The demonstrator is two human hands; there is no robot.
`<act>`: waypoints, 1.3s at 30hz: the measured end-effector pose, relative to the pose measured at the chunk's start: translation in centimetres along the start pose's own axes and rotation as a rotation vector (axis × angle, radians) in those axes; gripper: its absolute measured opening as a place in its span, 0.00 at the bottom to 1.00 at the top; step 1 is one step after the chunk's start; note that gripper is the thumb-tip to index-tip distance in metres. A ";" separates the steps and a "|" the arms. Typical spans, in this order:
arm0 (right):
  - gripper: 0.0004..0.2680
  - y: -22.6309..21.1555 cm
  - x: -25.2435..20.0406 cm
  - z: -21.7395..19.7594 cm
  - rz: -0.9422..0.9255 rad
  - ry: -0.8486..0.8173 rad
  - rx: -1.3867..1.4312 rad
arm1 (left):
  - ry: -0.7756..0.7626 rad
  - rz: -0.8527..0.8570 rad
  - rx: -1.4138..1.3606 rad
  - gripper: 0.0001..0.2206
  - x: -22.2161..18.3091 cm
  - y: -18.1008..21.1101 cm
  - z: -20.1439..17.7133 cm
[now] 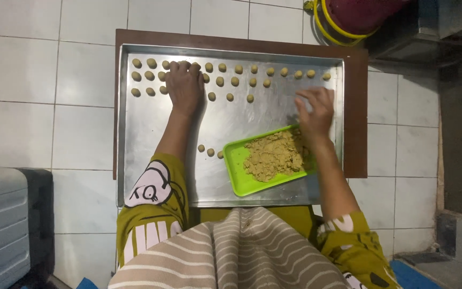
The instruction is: Rolling small pieces of dough into balls and arranging them on a baking tray
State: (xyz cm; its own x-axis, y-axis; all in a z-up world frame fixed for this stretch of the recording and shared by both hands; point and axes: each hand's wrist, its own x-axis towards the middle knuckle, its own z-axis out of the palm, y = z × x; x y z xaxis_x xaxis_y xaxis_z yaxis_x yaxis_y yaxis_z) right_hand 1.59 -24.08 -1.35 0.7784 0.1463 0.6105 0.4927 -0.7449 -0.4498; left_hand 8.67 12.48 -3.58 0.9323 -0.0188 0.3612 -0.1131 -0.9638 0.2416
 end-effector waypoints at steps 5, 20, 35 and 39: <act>0.03 -1.1 -4.6 -7.4 0.188 0.003 -0.125 | 0.044 0.038 0.008 0.04 0.4 -0.6 1.8; 0.01 -2.0 -9.9 -12.7 0.308 0.103 -0.071 | 0.058 -0.191 0.145 0.10 1.5 -5.8 0.8; 0.02 -2.7 -10.1 -9.7 0.315 0.046 0.029 | 0.123 -0.171 0.059 0.08 2.1 -4.0 0.5; 0.04 -3.0 -10.2 -7.4 0.265 0.003 0.068 | 0.110 -0.161 0.069 0.05 2.3 -3.4 0.4</act>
State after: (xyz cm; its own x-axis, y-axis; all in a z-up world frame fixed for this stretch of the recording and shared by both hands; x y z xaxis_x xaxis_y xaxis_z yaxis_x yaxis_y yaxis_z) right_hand -10.67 -28.12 -1.41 0.8828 -0.0501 0.4672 0.2969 -0.7112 -0.6372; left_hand 11.36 15.56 -3.91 0.8929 0.1621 0.4200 0.0612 -0.9680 0.2434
